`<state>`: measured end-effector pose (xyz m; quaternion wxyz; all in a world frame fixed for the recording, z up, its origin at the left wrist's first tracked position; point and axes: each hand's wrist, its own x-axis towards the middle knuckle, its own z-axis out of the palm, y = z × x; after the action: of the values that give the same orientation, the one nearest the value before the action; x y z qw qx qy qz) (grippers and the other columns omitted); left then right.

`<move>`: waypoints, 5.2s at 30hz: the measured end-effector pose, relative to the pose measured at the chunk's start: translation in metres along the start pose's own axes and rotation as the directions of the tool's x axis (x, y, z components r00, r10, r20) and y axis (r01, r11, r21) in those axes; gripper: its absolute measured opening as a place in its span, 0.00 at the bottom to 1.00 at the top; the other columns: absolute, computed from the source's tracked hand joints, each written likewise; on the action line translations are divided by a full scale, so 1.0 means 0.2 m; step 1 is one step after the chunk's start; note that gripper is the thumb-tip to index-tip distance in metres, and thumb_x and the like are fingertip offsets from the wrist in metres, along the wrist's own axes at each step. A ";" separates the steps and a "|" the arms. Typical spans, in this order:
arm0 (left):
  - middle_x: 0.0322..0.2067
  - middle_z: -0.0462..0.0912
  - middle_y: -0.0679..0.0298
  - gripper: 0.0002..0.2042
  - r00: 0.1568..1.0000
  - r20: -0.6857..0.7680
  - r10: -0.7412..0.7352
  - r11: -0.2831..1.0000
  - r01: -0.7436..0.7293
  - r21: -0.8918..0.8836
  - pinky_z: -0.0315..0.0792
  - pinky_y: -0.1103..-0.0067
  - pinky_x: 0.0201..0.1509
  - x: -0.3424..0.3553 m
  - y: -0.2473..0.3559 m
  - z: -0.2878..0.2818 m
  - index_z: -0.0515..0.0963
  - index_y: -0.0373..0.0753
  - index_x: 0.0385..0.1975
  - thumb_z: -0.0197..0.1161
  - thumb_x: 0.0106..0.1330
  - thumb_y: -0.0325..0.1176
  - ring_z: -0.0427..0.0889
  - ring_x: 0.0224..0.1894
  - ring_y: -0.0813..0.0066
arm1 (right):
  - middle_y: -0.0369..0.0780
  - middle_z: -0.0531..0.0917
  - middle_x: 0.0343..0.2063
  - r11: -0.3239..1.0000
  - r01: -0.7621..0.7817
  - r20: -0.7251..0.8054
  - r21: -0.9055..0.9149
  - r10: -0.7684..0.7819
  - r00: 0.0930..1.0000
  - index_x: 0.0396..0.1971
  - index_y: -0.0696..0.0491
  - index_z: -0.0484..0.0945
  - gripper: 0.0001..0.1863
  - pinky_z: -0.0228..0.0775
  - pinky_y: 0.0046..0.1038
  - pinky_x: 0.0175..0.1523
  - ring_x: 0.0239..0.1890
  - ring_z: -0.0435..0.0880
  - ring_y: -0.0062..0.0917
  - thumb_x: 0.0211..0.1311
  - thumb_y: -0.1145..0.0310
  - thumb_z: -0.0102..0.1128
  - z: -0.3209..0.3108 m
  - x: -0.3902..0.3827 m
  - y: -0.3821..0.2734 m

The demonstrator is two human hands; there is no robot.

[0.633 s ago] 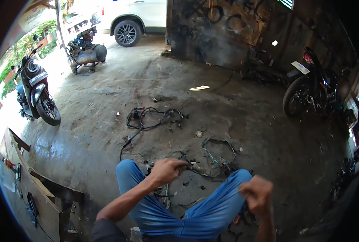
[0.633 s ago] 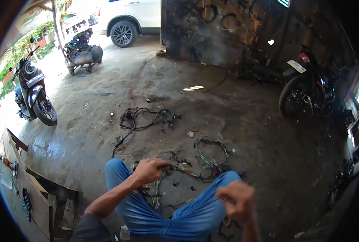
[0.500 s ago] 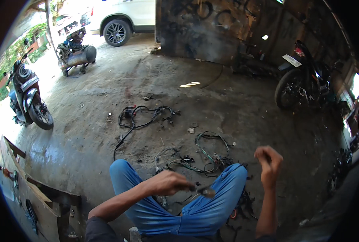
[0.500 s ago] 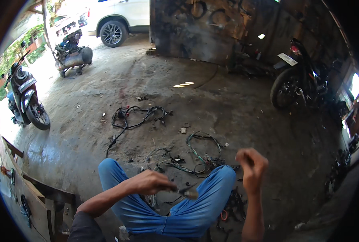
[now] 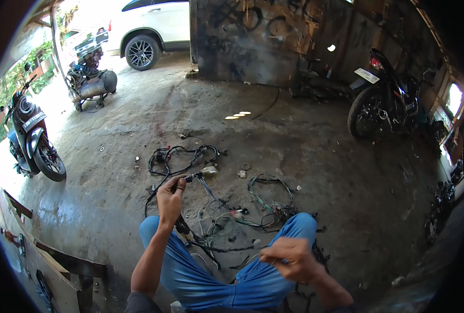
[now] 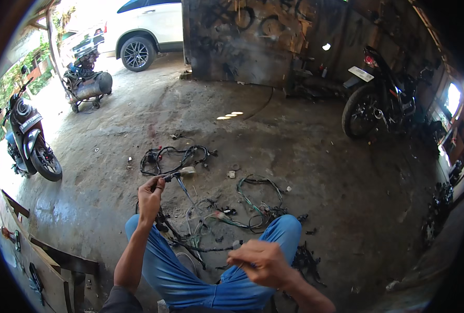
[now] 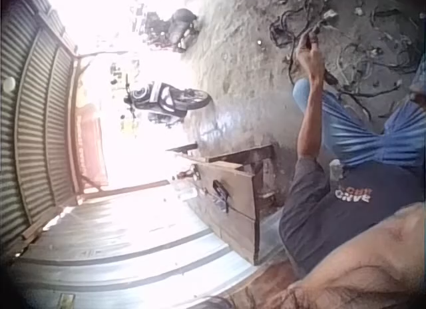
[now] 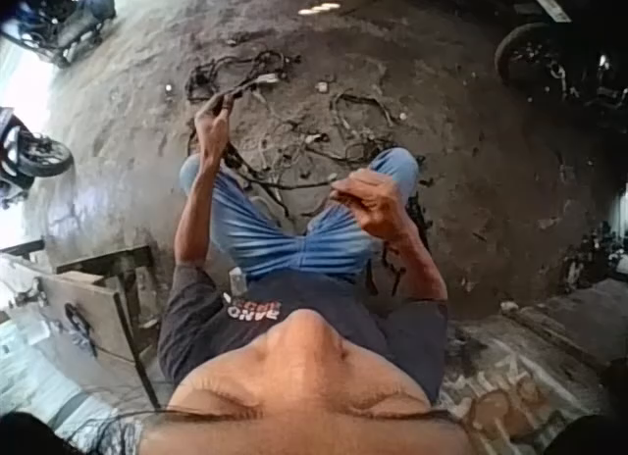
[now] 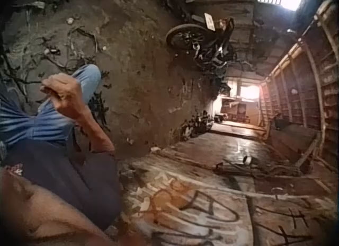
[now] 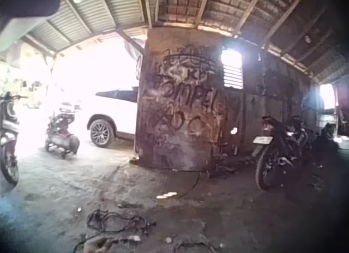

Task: Inspecting and repairing a motorcycle electrical wiring harness.

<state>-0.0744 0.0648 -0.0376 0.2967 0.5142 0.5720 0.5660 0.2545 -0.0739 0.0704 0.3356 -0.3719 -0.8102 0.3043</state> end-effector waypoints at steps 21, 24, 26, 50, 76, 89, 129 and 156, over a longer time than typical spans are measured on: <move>0.39 0.87 0.62 0.20 0.683 0.722 -0.112 0.990 0.137 0.024 0.74 0.79 0.47 -0.41 0.45 -0.01 0.81 0.34 0.55 0.64 0.74 0.45 0.79 0.42 0.81 | 0.46 0.70 0.68 0.909 -0.340 -0.596 -0.240 0.139 0.791 0.65 0.55 0.73 0.23 0.60 0.36 0.74 0.73 0.66 0.38 0.74 0.65 0.56 -0.27 0.49 0.58; 0.40 0.87 0.61 0.22 0.686 0.716 -0.128 0.987 0.157 0.026 0.74 0.77 0.51 -0.39 0.49 0.02 0.81 0.32 0.54 0.63 0.74 0.46 0.80 0.44 0.79 | 0.44 0.79 0.61 0.985 0.037 -0.409 0.169 0.036 0.912 0.62 0.55 0.78 0.19 0.63 0.36 0.72 0.68 0.73 0.35 0.75 0.66 0.55 -0.20 0.41 0.51; 0.40 0.87 0.61 0.22 0.667 0.727 -0.165 0.977 0.213 0.025 0.74 0.77 0.50 -0.37 0.50 0.04 0.81 0.33 0.54 0.62 0.74 0.47 0.81 0.44 0.78 | 0.43 0.82 0.56 0.883 0.011 -0.186 0.469 0.087 0.979 0.59 0.55 0.80 0.17 0.65 0.34 0.70 0.65 0.76 0.33 0.75 0.67 0.55 -0.14 0.40 0.44; 0.26 0.69 0.76 0.22 0.516 0.839 -0.175 0.864 0.489 -0.120 0.59 0.84 0.33 -0.36 0.51 0.10 0.81 0.32 0.51 0.58 0.77 0.48 0.63 0.29 0.88 | 0.45 0.85 0.49 0.300 -0.456 0.505 0.838 -0.108 0.856 0.53 0.64 0.79 0.32 0.76 0.30 0.58 0.51 0.84 0.25 0.73 0.45 0.54 0.01 0.41 0.59; 0.27 0.71 0.74 0.20 0.631 0.766 -0.118 0.903 0.389 -0.181 0.64 0.83 0.35 -0.39 0.38 0.16 0.78 0.34 0.51 0.55 0.79 0.48 0.65 0.29 0.86 | 0.35 0.86 0.40 0.721 -0.299 -0.050 0.625 0.419 0.907 0.46 0.56 0.83 0.09 0.73 0.23 0.49 0.44 0.83 0.19 0.70 0.77 0.59 0.37 0.33 0.58; 0.24 0.73 0.69 0.15 0.950 0.301 -0.085 0.995 0.096 -0.020 0.63 0.81 0.32 -0.41 0.30 0.35 0.77 0.30 0.37 0.60 0.76 0.39 0.66 0.29 0.85 | 0.38 0.81 0.22 0.872 -0.236 -0.386 0.430 0.414 0.824 0.39 0.61 0.82 0.09 0.67 0.27 0.30 0.24 0.74 0.16 0.71 0.69 0.61 0.57 0.34 0.43; 0.28 0.75 0.73 0.14 0.999 0.025 -0.047 0.969 0.051 -0.244 0.61 0.85 0.36 -0.12 0.24 0.31 0.81 0.32 0.40 0.60 0.77 0.40 0.66 0.32 0.86 | 0.41 0.86 0.27 0.965 -0.251 -0.341 0.075 0.261 0.903 0.34 0.55 0.86 0.05 0.74 0.30 0.36 0.30 0.85 0.31 0.62 0.70 0.67 0.47 0.30 0.50; 0.26 0.78 0.64 0.14 0.515 0.659 0.548 0.729 -0.681 -0.073 0.66 0.70 0.37 -0.41 0.36 0.25 0.84 0.39 0.45 0.73 0.58 0.31 0.75 0.29 0.65 | 0.41 0.87 0.25 0.963 -0.259 -0.759 -0.073 0.115 0.641 0.32 0.57 0.87 0.04 0.74 0.26 0.36 0.28 0.87 0.28 0.62 0.73 0.67 -0.30 0.64 0.74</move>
<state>0.0141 -0.0060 0.0017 0.2004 0.8698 0.2663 0.3639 0.2960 0.1223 0.0367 0.5712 -0.5737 -0.5808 0.0856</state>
